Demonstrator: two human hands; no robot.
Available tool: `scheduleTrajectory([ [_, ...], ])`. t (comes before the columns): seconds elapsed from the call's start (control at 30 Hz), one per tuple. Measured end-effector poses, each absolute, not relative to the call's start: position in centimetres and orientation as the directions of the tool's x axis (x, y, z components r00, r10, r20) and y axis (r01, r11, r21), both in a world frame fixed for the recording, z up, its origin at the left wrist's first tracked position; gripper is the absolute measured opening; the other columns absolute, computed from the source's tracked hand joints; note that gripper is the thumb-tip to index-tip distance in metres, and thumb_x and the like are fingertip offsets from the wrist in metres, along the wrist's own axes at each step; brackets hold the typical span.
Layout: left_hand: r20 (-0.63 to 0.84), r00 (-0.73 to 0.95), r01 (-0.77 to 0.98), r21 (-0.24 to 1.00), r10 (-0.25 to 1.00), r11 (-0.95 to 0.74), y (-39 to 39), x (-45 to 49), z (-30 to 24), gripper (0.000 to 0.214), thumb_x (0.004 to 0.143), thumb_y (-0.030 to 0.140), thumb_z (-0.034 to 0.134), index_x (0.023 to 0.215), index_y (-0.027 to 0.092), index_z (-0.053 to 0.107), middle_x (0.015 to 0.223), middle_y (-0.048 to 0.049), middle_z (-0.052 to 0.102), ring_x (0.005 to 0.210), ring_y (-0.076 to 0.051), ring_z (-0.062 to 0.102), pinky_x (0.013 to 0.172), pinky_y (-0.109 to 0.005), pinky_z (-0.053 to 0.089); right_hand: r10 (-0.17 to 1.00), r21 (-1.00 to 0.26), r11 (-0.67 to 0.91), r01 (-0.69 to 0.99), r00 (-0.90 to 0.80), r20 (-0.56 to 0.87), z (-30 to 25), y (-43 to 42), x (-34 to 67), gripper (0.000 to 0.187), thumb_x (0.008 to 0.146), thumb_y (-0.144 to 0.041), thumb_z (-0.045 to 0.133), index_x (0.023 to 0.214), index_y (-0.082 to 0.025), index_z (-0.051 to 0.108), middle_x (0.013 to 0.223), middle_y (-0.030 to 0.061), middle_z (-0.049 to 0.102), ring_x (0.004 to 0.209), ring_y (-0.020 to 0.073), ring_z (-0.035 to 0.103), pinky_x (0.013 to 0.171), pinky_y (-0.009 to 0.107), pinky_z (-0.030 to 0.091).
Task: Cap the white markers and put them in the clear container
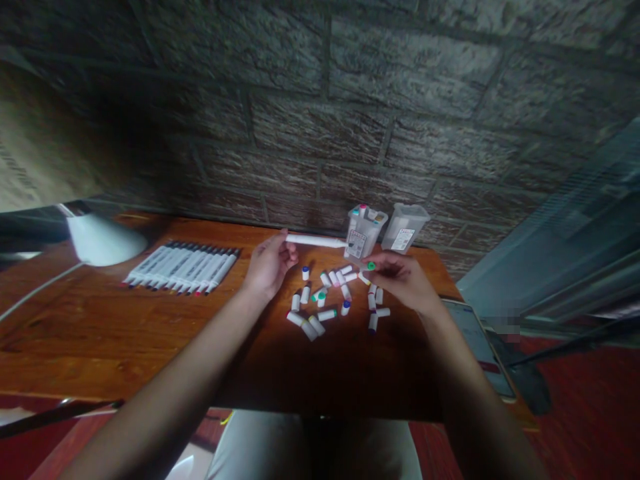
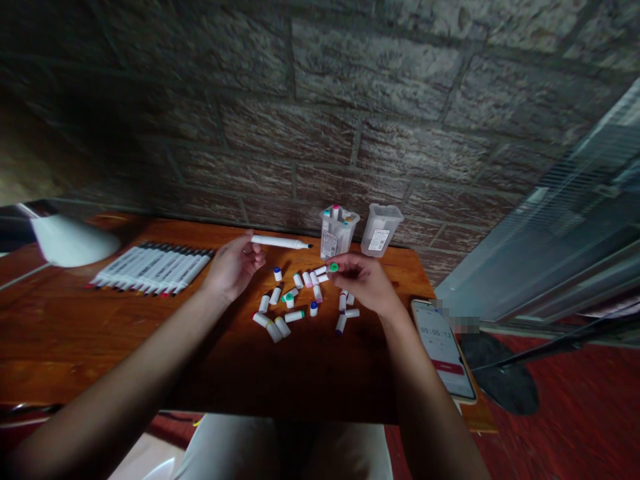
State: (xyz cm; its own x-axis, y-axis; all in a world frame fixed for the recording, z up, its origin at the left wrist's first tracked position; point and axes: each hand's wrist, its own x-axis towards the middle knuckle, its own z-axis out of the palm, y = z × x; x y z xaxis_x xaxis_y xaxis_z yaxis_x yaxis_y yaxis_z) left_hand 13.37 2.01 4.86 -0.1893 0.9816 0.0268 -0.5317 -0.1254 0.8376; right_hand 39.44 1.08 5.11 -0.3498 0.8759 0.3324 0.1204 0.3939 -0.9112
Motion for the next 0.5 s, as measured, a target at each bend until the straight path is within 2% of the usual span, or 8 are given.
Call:
scheduleTrajectory([
  [0.23, 0.154, -0.2, -0.429, 0.874, 0.968, -0.228, 1.86, 13.6, 4.9, 0.031, 0.077, 0.038, 0.074, 0.065, 0.015, 0.057, 0.057, 0.0022, 0.057, 0.048, -0.007, 0.05, 0.047, -0.019, 0.04, 0.893, -0.902, 0.4, 0.162, -0.293, 0.343, 5.22, 1.29, 39.46, 0.025, 0.074, -0.037, 0.077, 0.093, -0.022, 0.072, 0.086, 0.0019, 0.073, 0.076, 0.0164, 0.066, 0.073, 0.033, 0.054],
  [0.37, 0.259, -0.238, -0.359, 0.872, 0.936, -0.333, 1.96, 13.57, 4.71, 0.031, 0.075, 0.042, 0.077, 0.072, 0.015, 0.061, 0.06, 0.0029, 0.057, 0.049, -0.006, 0.05, 0.048, -0.018, 0.04, 0.909, -0.915, 0.389, 0.106, -0.206, 0.363, 5.41, 1.55, 39.48, 0.026, 0.073, -0.039, 0.077, 0.092, -0.023, 0.07, 0.087, 0.0018, 0.073, 0.078, 0.0173, 0.067, 0.073, 0.033, 0.054],
  [0.5, 0.284, -0.234, -0.358, 0.864, 0.93, -0.354, 1.97, 13.49, 4.68, 0.033, 0.076, 0.044, 0.076, 0.071, 0.015, 0.061, 0.06, 0.0026, 0.057, 0.051, -0.007, 0.051, 0.05, -0.018, 0.041, 0.936, -0.938, 0.344, 0.04, -0.096, 0.339, 5.39, 1.75, 39.36, 0.027, 0.074, -0.036, 0.075, 0.098, -0.025, 0.07, 0.085, 0.0001, 0.073, 0.071, 0.0136, 0.064, 0.067, 0.03, 0.052],
])
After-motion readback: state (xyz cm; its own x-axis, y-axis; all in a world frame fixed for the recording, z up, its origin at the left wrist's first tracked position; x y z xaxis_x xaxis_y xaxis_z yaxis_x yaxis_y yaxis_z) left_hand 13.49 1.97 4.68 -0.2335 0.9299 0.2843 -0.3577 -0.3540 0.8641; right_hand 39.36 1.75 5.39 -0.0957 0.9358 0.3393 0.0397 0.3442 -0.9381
